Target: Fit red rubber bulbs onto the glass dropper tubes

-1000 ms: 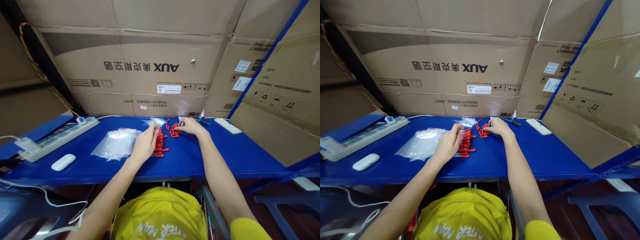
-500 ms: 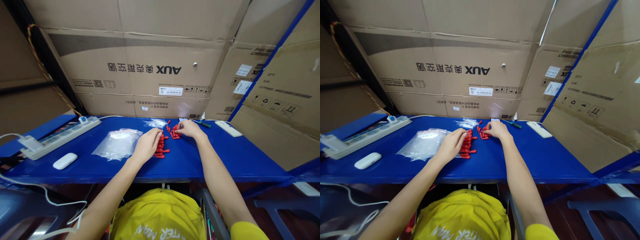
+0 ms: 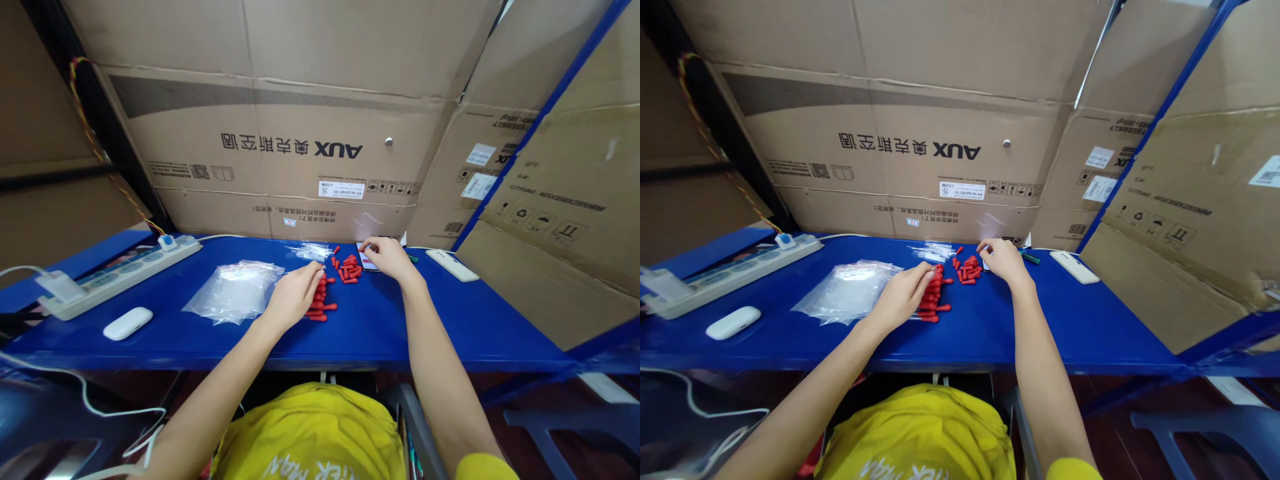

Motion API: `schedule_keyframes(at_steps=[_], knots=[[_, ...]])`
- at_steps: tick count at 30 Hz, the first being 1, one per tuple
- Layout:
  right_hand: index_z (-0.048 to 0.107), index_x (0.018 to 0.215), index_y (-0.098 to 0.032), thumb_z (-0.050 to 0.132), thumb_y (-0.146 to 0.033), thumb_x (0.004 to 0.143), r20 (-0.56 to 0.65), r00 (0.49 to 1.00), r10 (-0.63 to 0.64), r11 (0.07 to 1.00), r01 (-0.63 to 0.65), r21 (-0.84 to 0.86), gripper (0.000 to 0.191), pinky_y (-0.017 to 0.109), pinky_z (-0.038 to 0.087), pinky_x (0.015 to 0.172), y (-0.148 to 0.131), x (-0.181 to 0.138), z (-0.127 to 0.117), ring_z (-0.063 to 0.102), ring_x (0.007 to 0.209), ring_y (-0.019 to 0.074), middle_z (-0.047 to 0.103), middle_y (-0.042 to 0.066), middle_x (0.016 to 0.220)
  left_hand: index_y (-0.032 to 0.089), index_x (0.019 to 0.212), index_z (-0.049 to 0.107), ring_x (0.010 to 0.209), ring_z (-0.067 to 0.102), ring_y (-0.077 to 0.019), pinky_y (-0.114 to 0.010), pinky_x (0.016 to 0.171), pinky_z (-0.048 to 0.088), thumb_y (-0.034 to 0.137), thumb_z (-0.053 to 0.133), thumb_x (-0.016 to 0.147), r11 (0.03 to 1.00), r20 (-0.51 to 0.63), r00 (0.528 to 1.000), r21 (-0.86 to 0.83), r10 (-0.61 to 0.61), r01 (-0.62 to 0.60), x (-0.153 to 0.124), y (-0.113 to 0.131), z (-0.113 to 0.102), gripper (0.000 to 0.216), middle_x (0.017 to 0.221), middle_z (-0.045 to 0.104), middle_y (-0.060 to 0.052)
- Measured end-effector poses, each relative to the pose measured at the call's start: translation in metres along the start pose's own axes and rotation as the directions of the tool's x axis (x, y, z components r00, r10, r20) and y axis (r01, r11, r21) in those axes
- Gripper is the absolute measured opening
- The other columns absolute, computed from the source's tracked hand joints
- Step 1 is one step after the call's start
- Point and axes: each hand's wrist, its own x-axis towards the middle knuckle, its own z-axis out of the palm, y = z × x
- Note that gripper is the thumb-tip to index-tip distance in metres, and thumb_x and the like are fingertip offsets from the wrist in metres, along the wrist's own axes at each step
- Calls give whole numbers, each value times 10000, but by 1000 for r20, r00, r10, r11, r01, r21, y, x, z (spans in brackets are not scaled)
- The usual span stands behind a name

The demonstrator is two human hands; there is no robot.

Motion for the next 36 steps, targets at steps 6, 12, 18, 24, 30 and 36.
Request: schedule_keyframes(at_steps=[6, 12, 18, 24, 30, 36], knots=[[747, 1000, -242, 540, -403, 1008, -196, 980, -42, 867, 134, 480, 263, 324, 521, 717, -14, -45, -11, 682, 786, 225, 770, 47, 908, 240, 930, 561, 803, 677, -230, -328, 729, 465, 359, 350, 1140, 999, -5, 999, -23, 33, -33, 0, 2, 1, 320, 899, 702, -50], [710, 1060, -266, 724, -482, 936, -191, 977, -95, 708, 201, 677, 249, 361, 574, 766, -38, -65, 15, 710, 850, 235, 764, 54, 955, 239, 895, 532, 774, 650, -219, -323, 729, 459, 339, 349, 1141, 997, -14, 999, -56, 50, -51, 0, 4, 1, 322, 869, 671, -44], [751, 947, -252, 819, -547, 880, -191, 972, -139, 646, 235, 726, 310, 365, 591, 758, -55, -66, 27, 720, 814, 220, 774, 46, 922, 242, 920, 506, 723, 642, -225, -318, 694, 424, 350, 339, 1139, 994, 17, 994, -46, 104, -103, -1, 2, 2, 296, 791, 646, -31], [756, 948, -248, 821, -536, 888, -234, 964, -126, 637, 259, 726, 302, 348, 581, 716, -56, -69, 29, 715, 757, 204, 768, 36, 880, 243, 949, 503, 681, 619, -213, -311, 676, 390, 357, 318, 1142, 995, -25, 996, -38, 91, -92, -3, 4, 1, 290, 750, 613, -12], [745, 922, -230, 856, -492, 875, -261, 955, -144, 592, 294, 750, 288, 327, 581, 694, -60, -70, 34, 734, 751, 195, 780, 37, 869, 241, 918, 466, 640, 579, -197, -299, 649, 344, 352, 323, 1138, 991, -43, 992, -53, 122, -125, -3, 4, 0, 286, 708, 569, 5], [719, 914, -236, 886, -486, 857, -252, 957, -140, 465, 289, 837, 306, 357, 635, 741, -68, -70, 41, 800, 774, 226, 799, 34, 850, 240, 894, 438, 609, 532, -176, -286, 638, 325, 345, 332, 1136, 985, -70, 988, -96, 135, -141, -3, 3, -1, 284, 689, 527, 21]])
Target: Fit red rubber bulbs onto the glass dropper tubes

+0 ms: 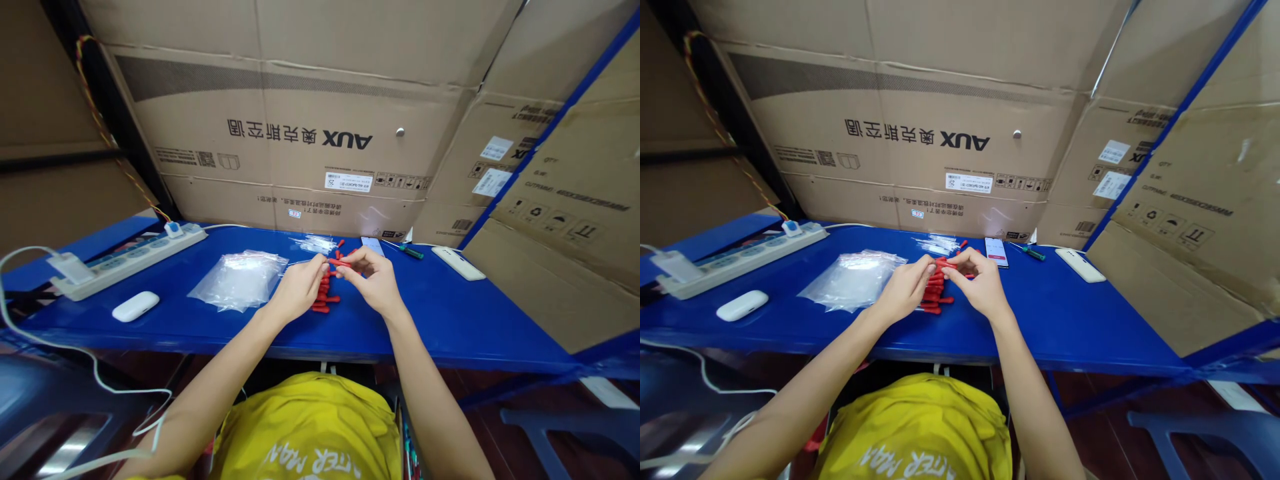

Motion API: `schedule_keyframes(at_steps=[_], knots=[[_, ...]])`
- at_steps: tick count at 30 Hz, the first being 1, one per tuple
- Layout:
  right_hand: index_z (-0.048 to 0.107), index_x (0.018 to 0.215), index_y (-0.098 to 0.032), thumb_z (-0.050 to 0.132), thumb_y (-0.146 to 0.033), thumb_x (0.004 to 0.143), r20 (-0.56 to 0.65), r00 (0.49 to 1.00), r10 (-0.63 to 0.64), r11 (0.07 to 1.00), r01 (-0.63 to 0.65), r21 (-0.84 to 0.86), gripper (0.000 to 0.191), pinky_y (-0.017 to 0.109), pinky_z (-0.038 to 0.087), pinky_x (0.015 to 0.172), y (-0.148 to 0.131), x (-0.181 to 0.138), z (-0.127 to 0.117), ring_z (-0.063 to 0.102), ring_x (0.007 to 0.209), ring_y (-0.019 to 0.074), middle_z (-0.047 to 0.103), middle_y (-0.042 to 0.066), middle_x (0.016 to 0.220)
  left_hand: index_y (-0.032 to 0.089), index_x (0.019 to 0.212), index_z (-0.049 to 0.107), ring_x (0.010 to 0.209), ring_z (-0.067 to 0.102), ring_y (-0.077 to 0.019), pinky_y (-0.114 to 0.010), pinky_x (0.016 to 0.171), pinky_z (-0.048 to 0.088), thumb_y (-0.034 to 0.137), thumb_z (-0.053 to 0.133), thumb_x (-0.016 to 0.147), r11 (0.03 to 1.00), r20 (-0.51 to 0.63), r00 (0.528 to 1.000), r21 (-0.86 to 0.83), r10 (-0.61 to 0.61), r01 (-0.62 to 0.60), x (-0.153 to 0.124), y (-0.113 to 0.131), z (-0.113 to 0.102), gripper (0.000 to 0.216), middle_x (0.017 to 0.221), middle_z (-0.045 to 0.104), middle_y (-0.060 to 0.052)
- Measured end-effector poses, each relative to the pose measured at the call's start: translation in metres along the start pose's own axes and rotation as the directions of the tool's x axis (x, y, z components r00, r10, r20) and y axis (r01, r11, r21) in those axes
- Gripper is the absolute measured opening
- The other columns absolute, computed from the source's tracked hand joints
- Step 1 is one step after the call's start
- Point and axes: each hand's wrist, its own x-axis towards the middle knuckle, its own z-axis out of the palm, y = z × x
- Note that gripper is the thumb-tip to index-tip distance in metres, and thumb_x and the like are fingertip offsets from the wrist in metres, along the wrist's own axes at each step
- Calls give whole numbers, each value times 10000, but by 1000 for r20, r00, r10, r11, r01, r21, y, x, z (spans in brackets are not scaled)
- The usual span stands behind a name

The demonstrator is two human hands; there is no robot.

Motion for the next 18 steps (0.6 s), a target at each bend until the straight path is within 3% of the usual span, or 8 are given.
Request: schedule_keyframes(at_steps=[10, 18], knots=[[829, 1029, -249, 898, -507, 834, -7, 999, 54, 997, -54, 60, 331, 417, 671, 869, 2, 0, 2, 833, 903, 263, 854, 57, 977, 236, 896, 449, 598, 553, -176, -286, 621, 312, 328, 335, 1149, 996, 0, 997, 52, 73, -72, -1, -4, 1, 292, 674, 538, 25], [857, 1007, -256, 904, -493, 828, 12, 998, 66, 996, -66, 62, 301, 477, 684, 914, 5, -1, -1, 837, 910, 288, 861, 65, 987, 232, 919, 465, 604, 591, -176, -279, 604, 335, 313, 352, 1150, 987, 17, 991, 89, 133, -134, 0, -6, -1, 270, 710, 615, 4]])
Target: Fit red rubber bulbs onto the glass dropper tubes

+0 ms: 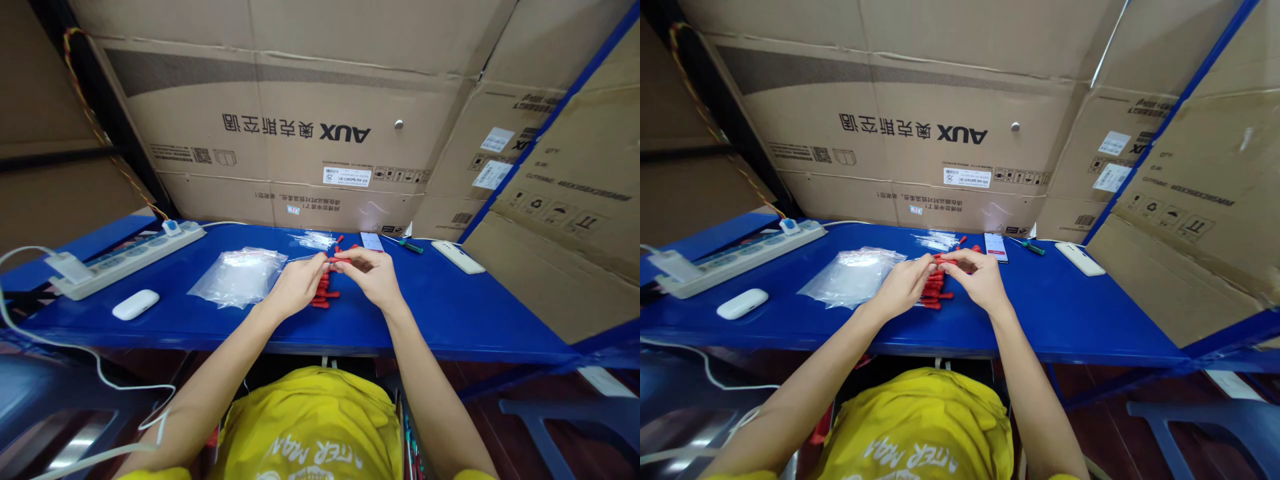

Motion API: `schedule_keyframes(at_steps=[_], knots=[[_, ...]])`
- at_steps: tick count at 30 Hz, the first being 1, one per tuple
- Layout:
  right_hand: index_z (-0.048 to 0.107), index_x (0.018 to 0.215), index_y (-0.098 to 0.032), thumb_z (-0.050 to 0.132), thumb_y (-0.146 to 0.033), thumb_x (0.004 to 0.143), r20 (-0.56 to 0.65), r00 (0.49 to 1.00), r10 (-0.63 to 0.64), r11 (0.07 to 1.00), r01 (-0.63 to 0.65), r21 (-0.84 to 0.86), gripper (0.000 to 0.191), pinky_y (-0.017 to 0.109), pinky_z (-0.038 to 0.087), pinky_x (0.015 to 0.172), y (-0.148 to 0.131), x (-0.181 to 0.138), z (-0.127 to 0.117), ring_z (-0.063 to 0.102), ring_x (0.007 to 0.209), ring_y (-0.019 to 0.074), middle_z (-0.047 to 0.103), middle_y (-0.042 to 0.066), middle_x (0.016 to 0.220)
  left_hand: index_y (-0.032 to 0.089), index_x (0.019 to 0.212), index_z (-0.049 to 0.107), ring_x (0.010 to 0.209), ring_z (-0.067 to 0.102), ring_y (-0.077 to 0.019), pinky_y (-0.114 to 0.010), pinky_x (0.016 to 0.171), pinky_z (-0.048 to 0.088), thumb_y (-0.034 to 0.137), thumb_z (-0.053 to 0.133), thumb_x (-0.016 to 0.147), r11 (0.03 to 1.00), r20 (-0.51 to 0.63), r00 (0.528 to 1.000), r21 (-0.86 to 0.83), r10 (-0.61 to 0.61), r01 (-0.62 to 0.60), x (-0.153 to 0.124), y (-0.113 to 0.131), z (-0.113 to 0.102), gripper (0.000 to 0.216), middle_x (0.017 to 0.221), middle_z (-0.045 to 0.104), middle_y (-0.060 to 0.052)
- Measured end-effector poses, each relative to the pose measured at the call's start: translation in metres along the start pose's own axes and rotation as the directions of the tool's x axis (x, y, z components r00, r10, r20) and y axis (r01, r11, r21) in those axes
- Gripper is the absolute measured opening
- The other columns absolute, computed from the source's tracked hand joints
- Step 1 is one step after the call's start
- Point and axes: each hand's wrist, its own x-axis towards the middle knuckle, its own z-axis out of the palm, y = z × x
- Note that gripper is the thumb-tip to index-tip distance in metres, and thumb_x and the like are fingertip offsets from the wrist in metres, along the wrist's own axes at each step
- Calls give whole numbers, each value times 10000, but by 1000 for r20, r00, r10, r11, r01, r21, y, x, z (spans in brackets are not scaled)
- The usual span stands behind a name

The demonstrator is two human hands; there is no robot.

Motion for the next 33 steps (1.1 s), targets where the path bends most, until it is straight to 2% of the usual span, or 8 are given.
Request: schedule_keyframes(at_steps=[9, 16, 29, 33], knots=[[862, 1001, -262, 891, -470, 844, 45, 999, 5, 999, -4, -36, 262, 435, 681, 887, -1, 1, -1, 840, 905, 278, 864, 51, 980, 223, 981, 519, 667, 652, -189, -272, 623, 386, 325, 339, 1149, 992, 67, 998, 125, -3, -5, -2, -2, -2, 266, 787, 694, -24], [847, 974, -259, 881, -402, 852, 28, 999, 17, 1000, -17, 7, 191, 416, 686, 891, -1, 0, 0, 842, 893, 263, 859, 44, 955, 221, 1008, 540, 699, 672, -201, -276, 631, 399, 335, 333, 1150, 988, 66, 997, 155, -27, 16, -1, -1, -1, 275, 825, 719, -39], [853, 963, -242, 900, -484, 813, 31, 997, 70, 997, -70, 22, 288, 470, 695, 941, -1, 0, -1, 843, 920, 291, 859, 64, 950, 211, 1006, 631, 785, 714, -192, -264, 662, 436, 369, 351, 1156, 989, 74, 997, 145, -19, 8, -1, -2, -3, 355, 934, 770, -63], [859, 980, -240, 888, -497, 827, 45, 997, 60, 998, -58, -35, 300, 457, 692, 910, 3, 0, -4, 840, 907, 284, 860, 64, 950, 210, 1011, 648, 799, 721, -194, -262, 671, 451, 347, 370, 1151, 989, 83, 996, 150, -22, 9, -3, -4, -1, 340, 929, 772, -60]])
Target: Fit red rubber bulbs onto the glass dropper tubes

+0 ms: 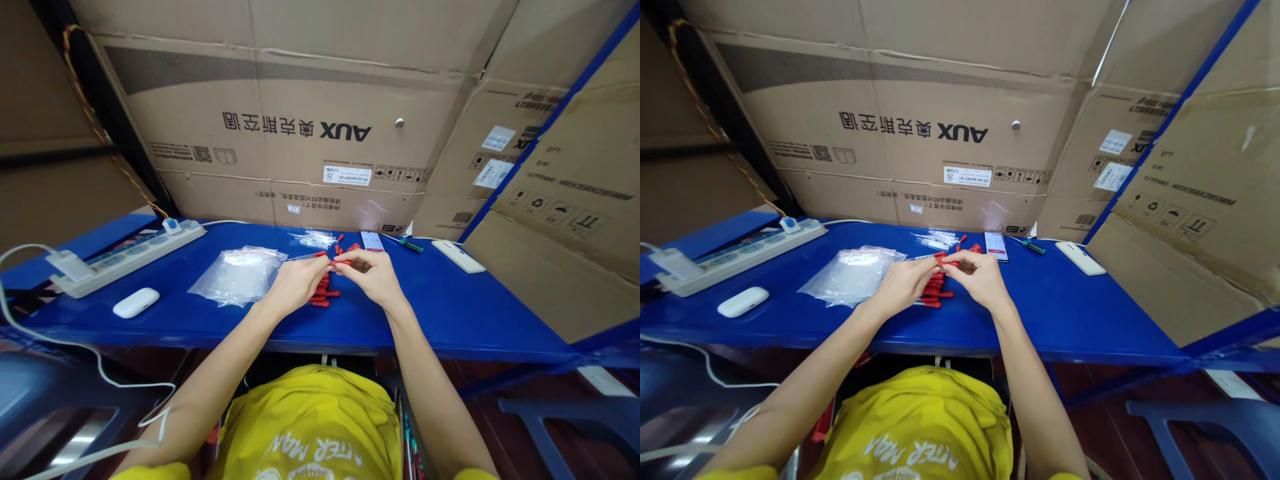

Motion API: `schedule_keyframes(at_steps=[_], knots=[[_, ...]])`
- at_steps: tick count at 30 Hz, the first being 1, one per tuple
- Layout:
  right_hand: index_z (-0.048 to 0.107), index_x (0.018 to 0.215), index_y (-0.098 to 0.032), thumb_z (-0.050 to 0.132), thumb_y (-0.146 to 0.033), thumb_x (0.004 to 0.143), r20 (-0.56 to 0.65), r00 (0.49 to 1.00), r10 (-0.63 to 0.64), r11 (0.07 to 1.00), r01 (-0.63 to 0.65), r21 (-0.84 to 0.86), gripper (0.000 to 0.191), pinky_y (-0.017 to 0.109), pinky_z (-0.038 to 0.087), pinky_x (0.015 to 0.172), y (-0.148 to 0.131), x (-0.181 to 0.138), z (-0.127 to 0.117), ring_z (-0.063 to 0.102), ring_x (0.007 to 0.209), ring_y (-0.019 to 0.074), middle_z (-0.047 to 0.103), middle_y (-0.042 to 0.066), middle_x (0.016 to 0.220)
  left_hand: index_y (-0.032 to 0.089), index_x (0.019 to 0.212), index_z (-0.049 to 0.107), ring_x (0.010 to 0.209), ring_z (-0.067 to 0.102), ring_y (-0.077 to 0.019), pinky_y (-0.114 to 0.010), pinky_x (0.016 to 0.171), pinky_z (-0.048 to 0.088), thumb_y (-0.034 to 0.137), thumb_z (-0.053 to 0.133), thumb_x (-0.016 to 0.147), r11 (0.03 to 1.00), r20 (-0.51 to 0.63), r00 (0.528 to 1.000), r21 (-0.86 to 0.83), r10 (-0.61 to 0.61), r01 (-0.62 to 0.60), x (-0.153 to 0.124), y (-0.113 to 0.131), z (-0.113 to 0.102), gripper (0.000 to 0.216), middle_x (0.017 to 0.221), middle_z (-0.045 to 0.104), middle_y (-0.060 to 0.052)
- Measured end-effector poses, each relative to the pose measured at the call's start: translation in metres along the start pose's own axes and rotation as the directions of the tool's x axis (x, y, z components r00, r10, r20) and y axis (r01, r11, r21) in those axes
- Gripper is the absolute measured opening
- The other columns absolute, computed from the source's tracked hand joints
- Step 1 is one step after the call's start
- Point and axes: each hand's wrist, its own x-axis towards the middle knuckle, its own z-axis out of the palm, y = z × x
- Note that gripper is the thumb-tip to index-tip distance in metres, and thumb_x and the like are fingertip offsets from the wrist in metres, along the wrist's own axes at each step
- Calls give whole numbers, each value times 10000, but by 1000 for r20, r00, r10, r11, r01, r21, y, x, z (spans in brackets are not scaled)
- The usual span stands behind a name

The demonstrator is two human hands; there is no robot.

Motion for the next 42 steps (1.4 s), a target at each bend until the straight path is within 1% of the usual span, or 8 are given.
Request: schedule_keyframes(at_steps=[5, 9, 14, 19, 26, 30, 36, 42], knots=[[866, 1023, -247, 865, -460, 861, 30, 999, -28, 993, 31, -111, 267, 429, 673, 868, 3, 1, -3, 828, 863, 269, 858, 57, 947, 209, 1119, 685, 855, 743, -208, -275, 716, 491, 367, 369, 1155, 1000, 3, 1000, 8, 4, -4, -1, -3, 3, 355, 1012, 790, -81], [861, 1038, -250, 853, -458, 875, 38, 998, -49, 987, 54, -153, 265, 415, 661, 865, -2, 2, -8, 815, 867, 256, 857, 53, 972, 210, 1135, 694, 901, 749, -214, -280, 741, 498, 394, 369, 1160, 1000, 4, 1000, 2, -20, 20, 1, 0, 3, 375, 1050, 794, -77], [827, 1040, -233, 865, -464, 857, 40, 999, 26, 995, -23, -92, 297, 405, 664, 851, -7, 3, -15, 814, 846, 244, 844, 50, 933, 210, 1141, 684, 917, 743, -231, -302, 755, 509, 419, 365, 1160, 997, 50, 996, -22, -72, 73, 3, 4, 0, 382, 1049, 786, -71], [797, 967, -217, 851, -478, 868, 35, 998, 51, 998, -50, -41, 284, 380, 666, 793, -9, 3, -18, 796, 770, 217, 820, 39, 846, 203, 1090, 683, 974, 731, -230, -325, 847, 530, 355, 340, 1161, 998, 86, 996, -59, 1, 4, 3, 3, -2, 382, 1054, 762, -82], [780, 995, -217, 858, -504, 855, 31, 998, 56, 998, -55, -42, 328, 366, 666, 754, -10, 2, -15, 795, 755, 211, 815, 41, 880, 225, 1084, 687, 787, 725, -197, -264, 698, 460, 380, 415, 1149, 998, 44, 998, -16, -52, 52, 2, 2, 1, 320, 885, 763, -35], [764, 953, -206, 850, -534, 859, 45, 997, 64, 997, -62, -47, 351, 343, 664, 704, -10, 2, -14, 796, 723, 208, 806, 41, 831, 221, 1089, 685, 808, 733, -211, -272, 691, 458, 396, 386, 1154, 998, 55, 997, 8, -57, 57, 2, 4, -1, 353, 925, 780, -46], [746, 926, -204, 883, -533, 832, 45, 997, 57, 998, -58, 18, 369, 368, 686, 743, -13, 2, -16, 818, 763, 226, 817, 47, 838, 211, 1086, 664, 891, 755, -213, -291, 775, 511, 347, 330, 1157, 996, 44, 999, -88, -6, 10, 2, 4, -3, 368, 1010, 796, -61], [747, 912, -206, 879, -530, 841, 84, 994, 68, 997, -70, 14, 357, 372, 696, 742, -15, 0, -13, 830, 780, 239, 821, 48, 817, 209, 1067, 673, 812, 737, -210, -276, 707, 481, 351, 361, 1149, 1000, 25, 1000, -25, 11, -10, 0, 0, -2, 352, 927, 778, -67]])
